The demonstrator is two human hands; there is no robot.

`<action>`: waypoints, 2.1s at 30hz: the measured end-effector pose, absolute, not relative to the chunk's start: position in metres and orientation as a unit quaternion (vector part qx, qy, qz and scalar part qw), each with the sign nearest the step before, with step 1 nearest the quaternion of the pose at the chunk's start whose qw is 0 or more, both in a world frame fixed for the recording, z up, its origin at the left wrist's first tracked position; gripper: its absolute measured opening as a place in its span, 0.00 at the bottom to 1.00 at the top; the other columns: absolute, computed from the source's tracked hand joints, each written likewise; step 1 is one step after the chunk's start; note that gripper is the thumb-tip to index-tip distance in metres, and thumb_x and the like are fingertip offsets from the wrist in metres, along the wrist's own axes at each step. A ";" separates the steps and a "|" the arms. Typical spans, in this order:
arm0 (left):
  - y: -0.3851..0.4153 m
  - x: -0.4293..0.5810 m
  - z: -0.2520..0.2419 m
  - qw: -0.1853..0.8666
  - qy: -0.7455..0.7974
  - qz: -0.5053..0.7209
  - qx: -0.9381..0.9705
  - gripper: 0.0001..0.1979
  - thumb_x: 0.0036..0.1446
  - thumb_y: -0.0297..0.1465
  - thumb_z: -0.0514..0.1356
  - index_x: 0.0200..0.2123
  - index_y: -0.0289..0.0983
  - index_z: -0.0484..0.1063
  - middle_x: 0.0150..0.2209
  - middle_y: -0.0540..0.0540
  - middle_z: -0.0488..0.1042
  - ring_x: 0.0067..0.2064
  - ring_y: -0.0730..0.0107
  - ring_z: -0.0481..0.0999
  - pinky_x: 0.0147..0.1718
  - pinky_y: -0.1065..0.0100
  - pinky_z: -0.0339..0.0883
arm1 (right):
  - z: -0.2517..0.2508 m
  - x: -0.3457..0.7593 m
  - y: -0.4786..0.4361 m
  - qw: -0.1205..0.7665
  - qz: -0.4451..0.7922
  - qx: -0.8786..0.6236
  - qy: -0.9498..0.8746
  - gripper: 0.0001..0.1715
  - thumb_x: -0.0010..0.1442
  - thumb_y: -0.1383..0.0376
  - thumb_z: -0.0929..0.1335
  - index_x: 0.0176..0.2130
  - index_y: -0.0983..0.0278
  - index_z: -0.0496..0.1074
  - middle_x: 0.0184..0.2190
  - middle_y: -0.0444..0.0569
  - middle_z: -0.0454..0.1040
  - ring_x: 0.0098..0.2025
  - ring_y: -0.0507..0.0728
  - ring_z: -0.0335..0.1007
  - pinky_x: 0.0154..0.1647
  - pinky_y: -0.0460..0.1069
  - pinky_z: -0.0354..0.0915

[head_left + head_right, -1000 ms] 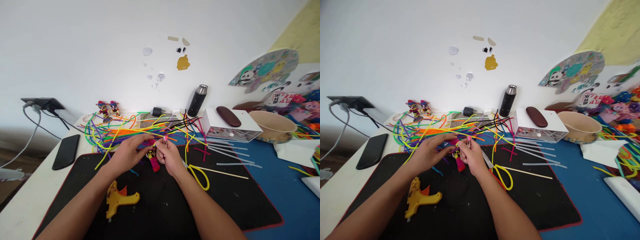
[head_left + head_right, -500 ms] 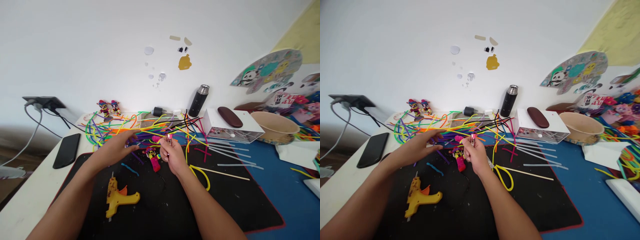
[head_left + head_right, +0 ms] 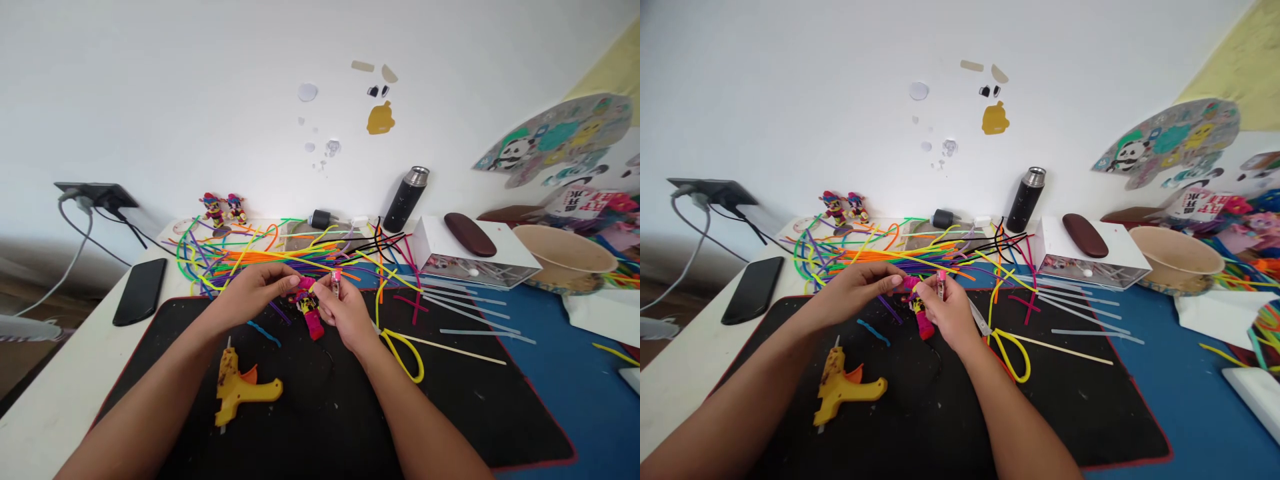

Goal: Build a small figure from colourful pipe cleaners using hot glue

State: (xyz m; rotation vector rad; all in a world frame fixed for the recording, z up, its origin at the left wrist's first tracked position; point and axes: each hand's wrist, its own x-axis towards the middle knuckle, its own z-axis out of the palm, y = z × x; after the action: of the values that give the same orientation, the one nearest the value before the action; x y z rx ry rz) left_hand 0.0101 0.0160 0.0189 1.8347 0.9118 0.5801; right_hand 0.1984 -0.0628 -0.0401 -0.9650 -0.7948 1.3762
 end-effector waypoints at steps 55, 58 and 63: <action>0.020 0.015 0.013 0.625 0.368 0.189 0.662 0.20 0.58 0.49 0.69 0.30 0.37 0.78 0.26 0.51 0.73 0.29 0.70 0.69 0.31 0.69 0.65 | -0.038 0.194 -0.070 0.555 0.436 -0.516 -0.485 0.19 0.63 0.52 0.73 0.46 0.62 0.78 0.26 0.40 0.67 0.27 0.53 0.61 0.29 0.48 0.60; 0.017 0.017 0.009 0.632 0.356 0.212 0.655 0.19 0.60 0.48 0.69 0.35 0.37 0.78 0.29 0.49 0.77 0.31 0.69 0.73 0.33 0.68 0.68 | -0.038 0.195 -0.069 0.563 0.434 -0.520 -0.473 0.19 0.63 0.51 0.73 0.44 0.62 0.78 0.29 0.44 0.73 0.30 0.55 0.65 0.31 0.48 0.64; 0.015 0.020 0.004 0.642 0.333 0.243 0.646 0.18 0.61 0.45 0.70 0.43 0.37 0.77 0.32 0.47 0.80 0.33 0.66 0.78 0.34 0.67 0.72 | -0.041 0.195 -0.067 0.565 0.443 -0.523 -0.459 0.20 0.63 0.49 0.73 0.41 0.63 0.78 0.28 0.44 0.74 0.27 0.53 0.65 0.29 0.48 0.63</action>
State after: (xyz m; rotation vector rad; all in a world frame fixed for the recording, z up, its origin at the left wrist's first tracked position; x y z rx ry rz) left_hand 0.0204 0.0146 0.0035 1.4731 0.7595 0.5534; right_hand 0.1952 -0.0673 -0.0413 -1.2304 -1.0793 1.0423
